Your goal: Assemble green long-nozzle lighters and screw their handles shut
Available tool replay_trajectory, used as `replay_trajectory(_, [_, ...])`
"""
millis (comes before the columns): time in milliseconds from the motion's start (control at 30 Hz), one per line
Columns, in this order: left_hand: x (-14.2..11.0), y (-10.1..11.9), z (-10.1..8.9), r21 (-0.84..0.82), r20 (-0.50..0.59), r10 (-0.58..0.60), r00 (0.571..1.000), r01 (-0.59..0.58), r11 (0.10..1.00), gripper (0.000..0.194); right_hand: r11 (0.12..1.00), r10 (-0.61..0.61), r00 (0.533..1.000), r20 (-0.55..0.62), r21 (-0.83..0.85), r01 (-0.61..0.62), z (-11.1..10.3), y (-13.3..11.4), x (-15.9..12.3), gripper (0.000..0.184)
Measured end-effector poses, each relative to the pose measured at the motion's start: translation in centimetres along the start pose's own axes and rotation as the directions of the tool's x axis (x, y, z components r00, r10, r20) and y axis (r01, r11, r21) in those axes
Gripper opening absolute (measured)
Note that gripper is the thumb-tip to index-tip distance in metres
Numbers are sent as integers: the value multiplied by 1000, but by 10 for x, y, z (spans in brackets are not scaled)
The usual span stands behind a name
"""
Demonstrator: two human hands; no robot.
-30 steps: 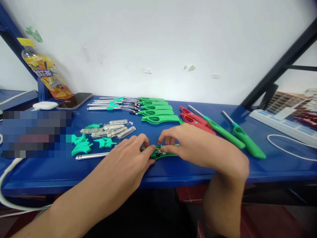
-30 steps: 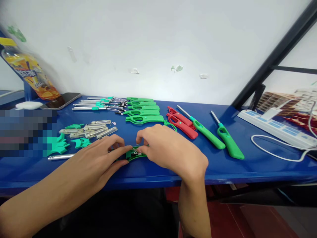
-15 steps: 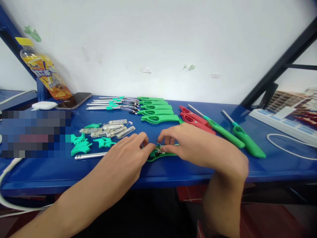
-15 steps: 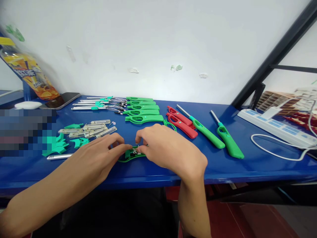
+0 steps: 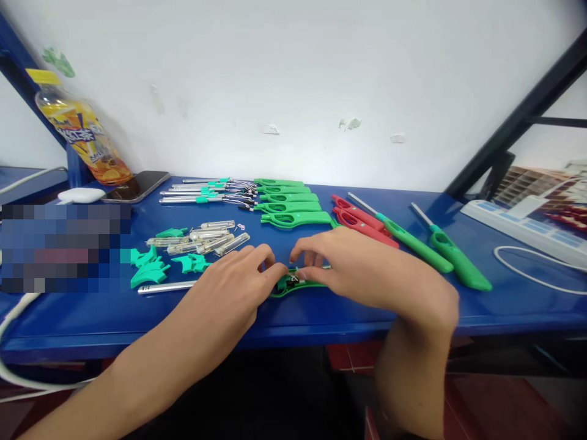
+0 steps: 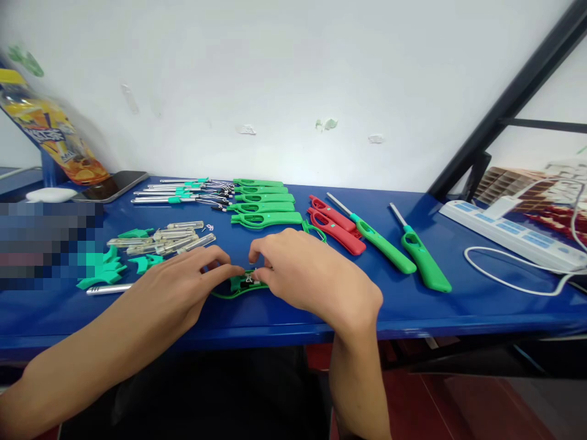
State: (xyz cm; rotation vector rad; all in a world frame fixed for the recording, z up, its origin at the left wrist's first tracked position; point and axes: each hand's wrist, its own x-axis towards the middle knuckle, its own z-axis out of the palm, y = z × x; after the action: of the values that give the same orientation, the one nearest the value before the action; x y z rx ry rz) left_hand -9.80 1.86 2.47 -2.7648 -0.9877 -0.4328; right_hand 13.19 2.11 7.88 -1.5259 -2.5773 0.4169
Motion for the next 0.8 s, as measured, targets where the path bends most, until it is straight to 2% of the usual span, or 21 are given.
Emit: replay_trajectory(800, [0,6,0,21,18,-13,1000,13,1000,61,1000,-22,1000,21,5,22,-1,-2,1,21])
